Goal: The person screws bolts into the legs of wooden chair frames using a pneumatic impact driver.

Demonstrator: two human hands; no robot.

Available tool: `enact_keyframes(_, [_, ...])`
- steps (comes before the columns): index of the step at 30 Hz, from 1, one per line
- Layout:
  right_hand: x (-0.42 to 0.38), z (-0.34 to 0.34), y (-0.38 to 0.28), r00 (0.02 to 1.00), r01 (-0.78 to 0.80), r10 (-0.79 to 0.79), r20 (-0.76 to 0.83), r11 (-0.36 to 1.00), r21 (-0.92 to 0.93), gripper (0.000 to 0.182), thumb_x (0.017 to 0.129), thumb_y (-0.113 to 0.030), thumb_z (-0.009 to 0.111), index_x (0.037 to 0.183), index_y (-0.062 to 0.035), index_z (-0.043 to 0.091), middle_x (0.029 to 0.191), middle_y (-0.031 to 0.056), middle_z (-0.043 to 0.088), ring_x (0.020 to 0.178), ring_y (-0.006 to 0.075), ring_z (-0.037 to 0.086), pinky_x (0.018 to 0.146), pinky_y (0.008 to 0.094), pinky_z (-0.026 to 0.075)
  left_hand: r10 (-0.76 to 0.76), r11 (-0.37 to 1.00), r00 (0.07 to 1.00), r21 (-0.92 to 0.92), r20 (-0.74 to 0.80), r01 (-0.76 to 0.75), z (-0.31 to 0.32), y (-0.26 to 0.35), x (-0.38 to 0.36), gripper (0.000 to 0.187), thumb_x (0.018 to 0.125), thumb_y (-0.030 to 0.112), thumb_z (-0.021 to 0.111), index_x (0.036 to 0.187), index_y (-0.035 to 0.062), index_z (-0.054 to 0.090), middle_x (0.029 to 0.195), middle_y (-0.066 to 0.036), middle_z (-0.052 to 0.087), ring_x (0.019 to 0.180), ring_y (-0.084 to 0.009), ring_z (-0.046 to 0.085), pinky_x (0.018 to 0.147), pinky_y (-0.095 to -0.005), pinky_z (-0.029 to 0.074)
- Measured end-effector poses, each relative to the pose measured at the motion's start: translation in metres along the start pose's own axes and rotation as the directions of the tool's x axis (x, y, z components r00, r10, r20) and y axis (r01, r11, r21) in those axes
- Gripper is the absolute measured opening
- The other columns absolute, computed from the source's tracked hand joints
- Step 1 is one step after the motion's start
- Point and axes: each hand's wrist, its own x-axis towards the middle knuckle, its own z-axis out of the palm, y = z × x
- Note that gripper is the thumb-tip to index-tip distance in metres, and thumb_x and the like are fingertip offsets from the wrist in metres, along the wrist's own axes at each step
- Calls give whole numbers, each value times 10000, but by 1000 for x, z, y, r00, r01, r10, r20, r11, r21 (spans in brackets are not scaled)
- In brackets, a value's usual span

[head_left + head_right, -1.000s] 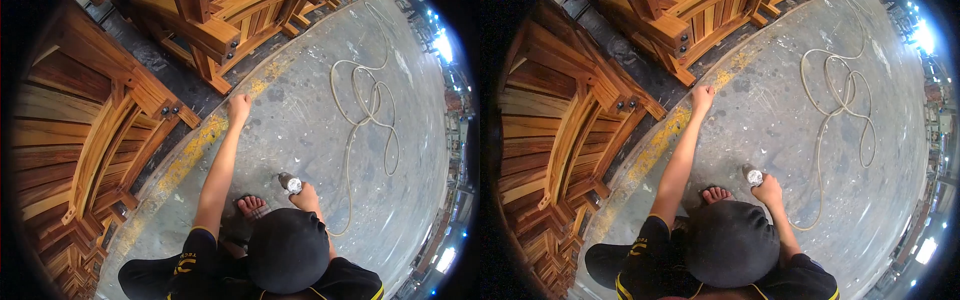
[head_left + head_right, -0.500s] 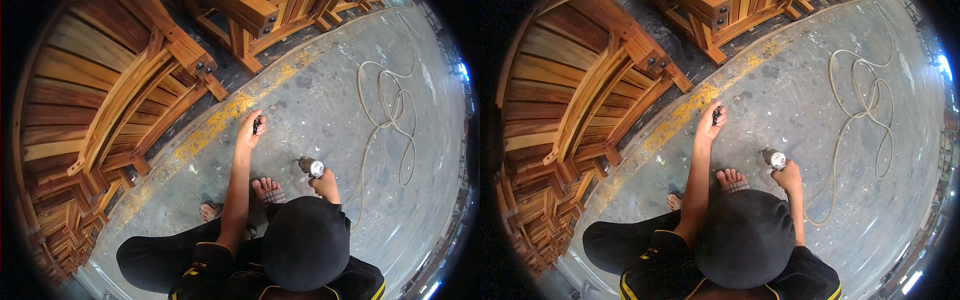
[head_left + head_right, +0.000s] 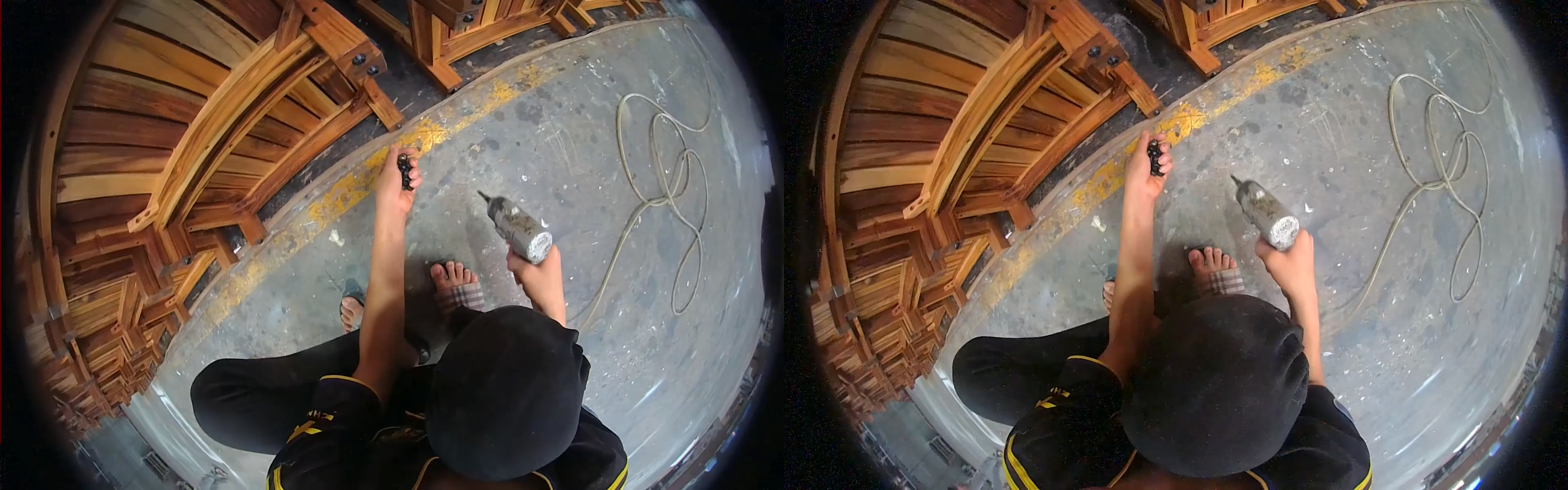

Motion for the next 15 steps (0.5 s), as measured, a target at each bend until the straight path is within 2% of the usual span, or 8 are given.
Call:
enact_keyframes(1, [1,5,-8,997,80,-80,-8,997,4,154,673,-53,628,787,50,617,621,105,623,573,133,567,560,308,454,6,1000,1000,1,-4,-6,-2,2,-1,353,974,353,424,955,27,559,712,-67,524,550,-132,452,439,-243,349])
enact_keyframes(2, [3,10,-12,997,77,-77,-4,997,0,154,673,-53,628,787,50,617,621,105,623,573,133,567,560,308,454,6,1000,1000,-2,-9,-6,-4,3,-3,353,974,353,424,955,27,559,712,-67,524,550,-132,452,439,-243,349])
enact_keyframes(4, [10,21,-19,970,244,-244,-1,966,85,127,674,-6,578,799,-13,598,611,-9,540,479,69,465,439,238,352,6,1000,1000,-20,-9,-6,3,9,-8,310,945,307,450,979,20,563,725,-74,526,552,-137,453,443,-245,352])
enact_keyframes(6, [13,25,-35,960,277,-280,27,957,89,129,668,4,571,794,-15,592,610,-13,539,482,67,466,440,237,352,26,999,999,-26,-19,-26,15,13,-16,283,920,257,449,958,7,577,686,-80,537,513,-144,463,423,-249,348])
enact_keyframes(8, [16,30,-47,961,251,-261,85,961,114,172,688,-53,630,846,11,651,731,69,661,682,117,603,632,286,465,60,998,998,18,13,-60,25,19,-21,266,909,224,460,966,-12,570,698,-90,549,517,-147,470,428,-248,354])
enact_keyframes(9, [17,36,-52,941,308,-327,87,934,183,162,650,38,548,796,-15,591,626,-15,532,488,59,445,442,235,344,60,998,998,17,11,-60,29,21,-25,266,909,224,460,966,-12,570,698,-90,549,517,-147,470,428,-248,354])
enact_keyframes(11, [18,40,-61,922,331,-363,132,919,214,173,649,43,540,803,-15,592,640,-17,533,498,58,444,445,234,343,83,994,991,60,102,-90,37,26,-32,233,905,199,488,956,-14,565,703,-94,553,517,-142,468,426,-246,348])
enact_keyframes(15, [15,45,-69,892,366,-409,191,903,225,202,646,55,528,825,-11,594,685,-18,546,535,54,457,459,231,350,81,995,985,49,150,-89,39,32,-39,199,899,184,538,945,-7,564,704,-91,552,514,-126,461,422,-241,338])
